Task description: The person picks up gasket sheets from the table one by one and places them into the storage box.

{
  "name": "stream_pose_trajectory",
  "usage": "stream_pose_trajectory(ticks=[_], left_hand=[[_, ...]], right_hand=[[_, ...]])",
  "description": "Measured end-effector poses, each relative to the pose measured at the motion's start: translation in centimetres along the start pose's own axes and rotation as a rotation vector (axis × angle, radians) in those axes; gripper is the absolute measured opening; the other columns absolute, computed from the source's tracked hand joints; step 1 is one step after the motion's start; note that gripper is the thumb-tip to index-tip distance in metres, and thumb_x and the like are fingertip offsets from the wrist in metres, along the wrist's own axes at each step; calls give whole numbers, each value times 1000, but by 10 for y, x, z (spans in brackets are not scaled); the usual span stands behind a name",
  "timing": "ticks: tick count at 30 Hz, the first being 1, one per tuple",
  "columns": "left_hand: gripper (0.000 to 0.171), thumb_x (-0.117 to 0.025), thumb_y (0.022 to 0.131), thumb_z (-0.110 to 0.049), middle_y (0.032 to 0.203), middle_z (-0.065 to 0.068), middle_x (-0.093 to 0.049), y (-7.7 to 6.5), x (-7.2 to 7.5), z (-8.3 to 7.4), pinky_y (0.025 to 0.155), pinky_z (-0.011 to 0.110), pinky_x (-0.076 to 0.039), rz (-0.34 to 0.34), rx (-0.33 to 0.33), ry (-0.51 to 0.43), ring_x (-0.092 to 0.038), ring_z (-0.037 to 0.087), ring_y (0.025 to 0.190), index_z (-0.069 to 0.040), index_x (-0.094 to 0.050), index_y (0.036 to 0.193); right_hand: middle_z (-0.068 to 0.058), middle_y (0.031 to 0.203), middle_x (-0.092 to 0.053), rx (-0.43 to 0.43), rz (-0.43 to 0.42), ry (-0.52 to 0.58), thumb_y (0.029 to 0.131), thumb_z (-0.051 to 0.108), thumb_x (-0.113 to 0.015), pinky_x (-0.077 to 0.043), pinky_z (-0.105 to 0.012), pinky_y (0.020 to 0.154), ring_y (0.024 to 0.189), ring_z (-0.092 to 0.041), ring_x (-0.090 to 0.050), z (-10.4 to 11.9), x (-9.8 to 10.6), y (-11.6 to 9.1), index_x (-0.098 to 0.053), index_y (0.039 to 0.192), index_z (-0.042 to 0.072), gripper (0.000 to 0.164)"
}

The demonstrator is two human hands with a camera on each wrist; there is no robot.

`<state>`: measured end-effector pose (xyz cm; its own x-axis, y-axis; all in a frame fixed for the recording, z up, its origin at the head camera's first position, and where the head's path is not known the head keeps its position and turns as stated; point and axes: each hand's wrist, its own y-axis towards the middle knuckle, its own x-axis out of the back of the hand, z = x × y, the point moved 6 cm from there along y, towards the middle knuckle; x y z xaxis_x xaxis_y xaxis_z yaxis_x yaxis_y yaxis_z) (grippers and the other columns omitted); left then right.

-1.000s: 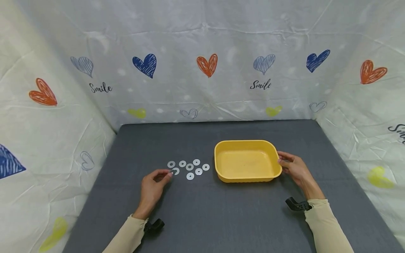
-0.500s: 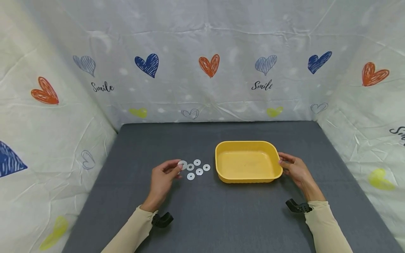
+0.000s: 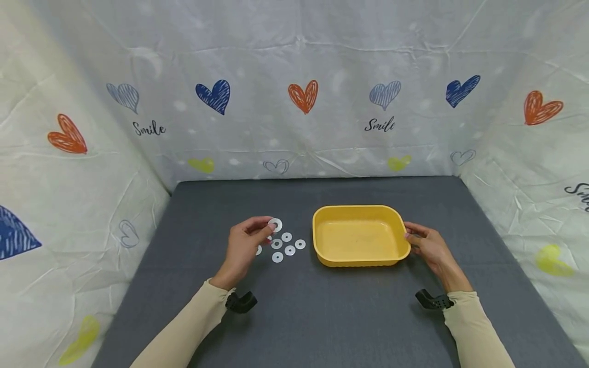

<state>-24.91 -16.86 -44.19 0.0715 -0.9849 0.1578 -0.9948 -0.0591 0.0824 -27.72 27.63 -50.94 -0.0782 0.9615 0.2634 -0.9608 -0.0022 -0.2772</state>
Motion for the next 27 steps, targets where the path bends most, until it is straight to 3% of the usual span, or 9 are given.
stream_pose_trajectory(ticks=[9,16,18,23,27], left_hand=[[27,-71,92,-21,103,6,-70,13,-20,-8,77,40,-61,67,28,-36,-69,26,89,-10,-69,117],[28,-71,91,-25,107,9,-69,22,-33,-16,81,40,-61,110,19,-61,-65,38,104,-13,-69,116],[28,-72,91,-25,107,9,-69,23,-36,-19,82,41,-61,119,13,-62,-66,37,103,-13,-70,115],[26,-73,90,-25,106,8,-70,27,-47,-24,81,37,-61,136,12,-74,-70,22,94,-15,-71,114],[28,-73,90,-23,109,8,-70,30,-57,-30,82,34,-61,153,2,-107,-71,20,94,-13,-70,116]], right_hand=[[-11,132,-47,-7,9,-12,103,19,-52,-54,-20,81,109,-14,-54,0,-3,0,-38,151,8,51],[-8,129,-48,-9,9,8,103,18,-52,-54,-19,80,107,-12,-53,0,-2,0,-38,151,8,51],[-7,128,-49,-5,7,10,103,18,-52,-54,-18,80,107,-11,-53,0,-2,0,-38,151,8,51],[-5,126,-49,-4,0,17,103,18,-53,-54,-19,80,103,-8,-54,0,-2,-1,-38,151,8,51],[-3,123,-50,-1,-8,30,103,18,-53,-54,-19,79,100,-6,-54,1,-2,-1,-39,150,8,51]])
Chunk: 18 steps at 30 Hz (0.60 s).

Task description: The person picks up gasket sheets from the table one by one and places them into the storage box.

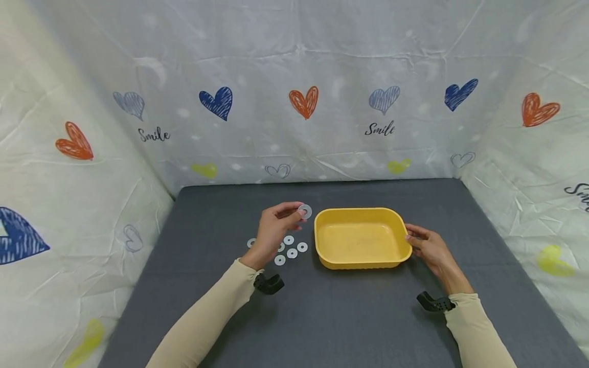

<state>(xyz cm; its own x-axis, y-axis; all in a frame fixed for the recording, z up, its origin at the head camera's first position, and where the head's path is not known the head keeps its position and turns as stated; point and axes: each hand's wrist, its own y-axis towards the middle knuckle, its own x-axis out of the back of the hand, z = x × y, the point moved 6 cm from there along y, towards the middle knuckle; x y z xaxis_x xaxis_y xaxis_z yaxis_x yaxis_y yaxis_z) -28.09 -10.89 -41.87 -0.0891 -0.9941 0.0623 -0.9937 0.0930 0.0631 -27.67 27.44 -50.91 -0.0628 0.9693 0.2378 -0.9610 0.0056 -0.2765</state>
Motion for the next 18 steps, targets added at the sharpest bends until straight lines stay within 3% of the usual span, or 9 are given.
stream_pose_trajectory(ticks=[5,10,18], left_hand=[[27,-72,91,-20,108,8,-70,7,-15,-4,81,32,-61,24,0,-43,-72,25,97,-11,-69,117],[27,-73,90,-20,105,7,-71,17,-27,-5,79,33,-60,22,15,-78,-72,22,93,-11,-70,116],[22,-72,90,-15,106,9,-73,30,-43,6,77,33,-61,-9,100,-90,-73,16,86,-12,-72,111]], right_hand=[[-1,120,-51,6,1,13,102,18,-53,-54,-20,79,99,-5,-54,0,1,-1,-39,150,7,51],[-3,118,-53,15,-7,13,102,17,-53,-55,-21,78,99,-7,-56,-1,1,-1,-40,149,6,50],[0,115,-54,25,-11,15,102,17,-53,-56,-21,77,97,-7,-57,-1,1,-2,-41,149,6,50]])
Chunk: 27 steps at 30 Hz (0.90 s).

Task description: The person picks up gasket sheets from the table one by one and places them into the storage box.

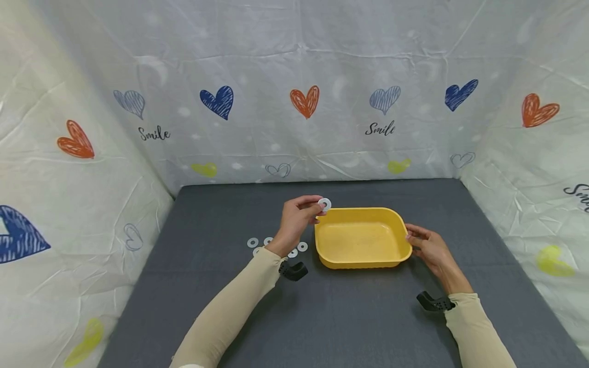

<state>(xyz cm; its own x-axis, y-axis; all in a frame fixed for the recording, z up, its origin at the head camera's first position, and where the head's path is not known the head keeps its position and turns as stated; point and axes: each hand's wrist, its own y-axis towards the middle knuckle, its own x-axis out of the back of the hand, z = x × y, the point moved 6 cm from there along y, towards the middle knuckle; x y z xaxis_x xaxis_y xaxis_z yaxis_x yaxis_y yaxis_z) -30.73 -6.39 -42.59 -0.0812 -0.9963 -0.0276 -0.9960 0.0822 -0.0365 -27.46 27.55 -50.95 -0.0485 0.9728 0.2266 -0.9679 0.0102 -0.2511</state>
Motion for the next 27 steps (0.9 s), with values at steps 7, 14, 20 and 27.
stream_pose_trajectory(ticks=[7,14,20,27], left_hand=[[23,-72,90,-12,105,10,-72,9,-16,11,71,31,-62,13,73,-23,-74,16,85,-9,-71,112],[23,-71,90,-10,106,12,-71,14,-35,21,72,32,-62,78,115,-60,-74,25,92,-6,-70,112],[22,-71,90,-8,104,13,-72,17,-53,26,71,32,-62,96,135,-72,-74,27,92,-4,-71,111],[20,-72,88,-7,102,12,-71,20,-79,28,69,32,-62,114,144,-91,-74,20,83,-4,-71,107]], right_hand=[[1,114,-54,-7,-11,4,102,17,-54,-55,-21,78,98,-7,-56,0,1,1,-41,149,6,50],[0,114,-53,-14,-15,6,102,16,-54,-55,-22,78,99,-9,-55,-2,0,2,-42,148,6,49],[-2,116,-53,-28,-18,-5,102,18,-54,-55,-22,79,102,-10,-55,-4,1,2,-42,149,7,50],[-2,117,-54,-26,-23,-16,101,20,-56,-55,-22,80,102,-10,-55,-2,1,3,-42,149,8,51]])
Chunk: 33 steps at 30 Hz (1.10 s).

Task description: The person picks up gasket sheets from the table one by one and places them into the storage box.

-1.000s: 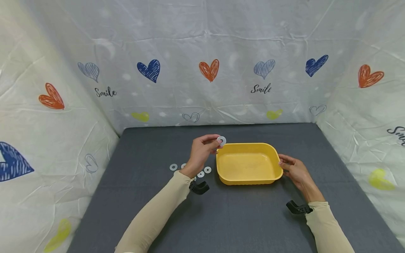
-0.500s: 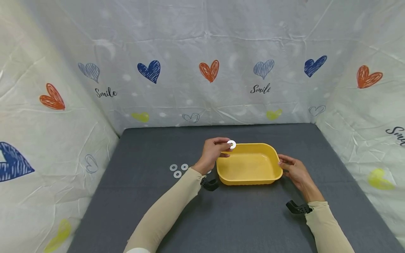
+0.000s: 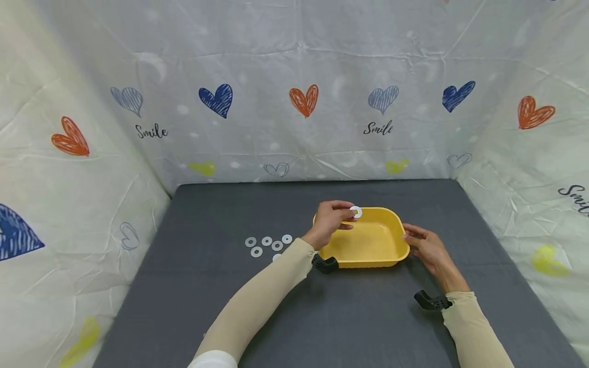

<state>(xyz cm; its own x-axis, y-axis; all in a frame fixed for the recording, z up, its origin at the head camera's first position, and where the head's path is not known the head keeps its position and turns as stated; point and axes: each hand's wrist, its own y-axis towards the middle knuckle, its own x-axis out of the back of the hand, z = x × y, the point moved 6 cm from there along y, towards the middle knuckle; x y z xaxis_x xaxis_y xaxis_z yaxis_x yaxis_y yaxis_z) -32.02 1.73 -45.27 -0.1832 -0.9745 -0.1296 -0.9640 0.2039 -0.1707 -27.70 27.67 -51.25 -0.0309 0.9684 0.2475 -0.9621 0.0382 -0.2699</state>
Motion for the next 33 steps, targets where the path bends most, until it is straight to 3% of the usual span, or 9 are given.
stream_pose_trajectory(ticks=[8,14,22,33], left_hand=[[18,-70,89,-4,103,11,-70,5,-27,12,67,30,-62,41,49,15,-73,15,79,-6,-71,107],[16,-71,87,-4,99,8,-71,16,-36,29,64,29,-62,-19,106,43,-73,15,77,-8,-72,103],[15,-72,84,0,96,9,-69,27,-44,49,78,41,-61,-101,162,62,-70,16,74,-7,-71,97],[14,-70,83,3,92,12,-68,34,-50,56,72,37,-62,-141,211,80,-67,15,70,-3,-70,96]], right_hand=[[2,113,-53,-12,-1,22,101,18,-55,-55,-21,79,100,-8,-55,-1,0,0,-41,149,7,51],[2,112,-54,-15,-3,14,101,18,-55,-55,-22,78,99,-8,-55,-2,0,0,-42,148,6,51],[-3,114,-54,-10,-1,-4,101,16,-55,-56,-25,80,99,-9,-56,1,-1,0,-42,148,6,50],[-6,120,-54,-23,-2,4,101,17,-55,-56,-25,82,101,-9,-56,1,0,0,-42,148,6,50]])
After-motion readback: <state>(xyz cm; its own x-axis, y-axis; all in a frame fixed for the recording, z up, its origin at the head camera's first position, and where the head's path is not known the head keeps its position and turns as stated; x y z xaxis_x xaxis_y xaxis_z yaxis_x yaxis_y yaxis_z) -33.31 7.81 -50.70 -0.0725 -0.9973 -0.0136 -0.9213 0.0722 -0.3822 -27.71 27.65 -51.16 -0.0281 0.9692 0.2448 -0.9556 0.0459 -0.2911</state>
